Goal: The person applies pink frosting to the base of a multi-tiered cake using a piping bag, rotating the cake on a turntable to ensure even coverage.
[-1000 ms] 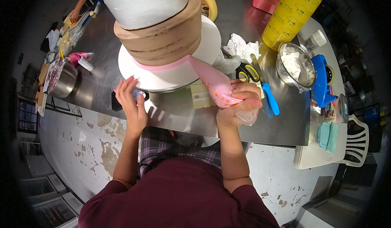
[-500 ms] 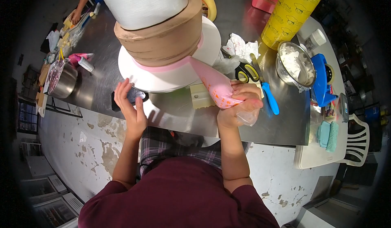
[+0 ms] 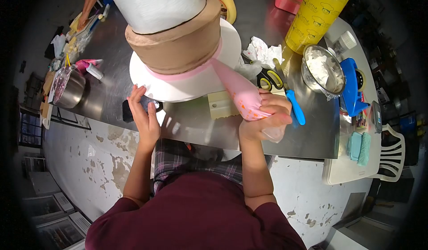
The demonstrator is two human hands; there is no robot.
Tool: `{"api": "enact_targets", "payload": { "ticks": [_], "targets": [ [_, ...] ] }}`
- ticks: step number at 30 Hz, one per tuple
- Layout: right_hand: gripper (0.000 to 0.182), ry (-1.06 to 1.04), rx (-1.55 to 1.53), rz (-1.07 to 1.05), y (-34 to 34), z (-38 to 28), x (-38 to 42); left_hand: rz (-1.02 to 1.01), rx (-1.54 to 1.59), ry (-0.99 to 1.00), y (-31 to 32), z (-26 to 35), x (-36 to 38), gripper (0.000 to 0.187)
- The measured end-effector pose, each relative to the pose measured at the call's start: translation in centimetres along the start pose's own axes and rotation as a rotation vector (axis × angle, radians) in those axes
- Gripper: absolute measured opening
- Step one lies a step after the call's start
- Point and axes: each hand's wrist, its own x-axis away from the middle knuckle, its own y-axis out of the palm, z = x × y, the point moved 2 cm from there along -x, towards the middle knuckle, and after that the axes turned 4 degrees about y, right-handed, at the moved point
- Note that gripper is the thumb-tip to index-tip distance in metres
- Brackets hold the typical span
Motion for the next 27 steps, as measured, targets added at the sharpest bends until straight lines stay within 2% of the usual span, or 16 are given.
{"api": "enact_targets", "payload": {
  "ticks": [2,9,17,22,27],
  "targets": [
    [0.051,0.049,-0.07,0.045,-0.1,0.2,-0.1,-0.017,-0.025,0.004,-0.2,0.4,0.0,0.034],
    [0.051,0.068,-0.062,-0.054,0.7,-0.8,0.5,-0.175,-0.032,0.228,0.7,3.2,1.1,0.03],
    [0.055,0.001,-0.061,-0.11,0.4,-0.4,0.6,-0.131,-0.03,0.147,0.0,2.4,0.9,0.026],
    [0.05,0.019,-0.014,-0.08,0.6,-0.7,0.4,-0.093,-0.049,0.123,-0.8,1.4,0.5,0.025],
    [0.05,0.017,-0.015,-0.07,0.6,-0.7,0.2,-0.057,-0.098,0.084,-1.4,-0.5,0.2,0.029]
  ]
}}
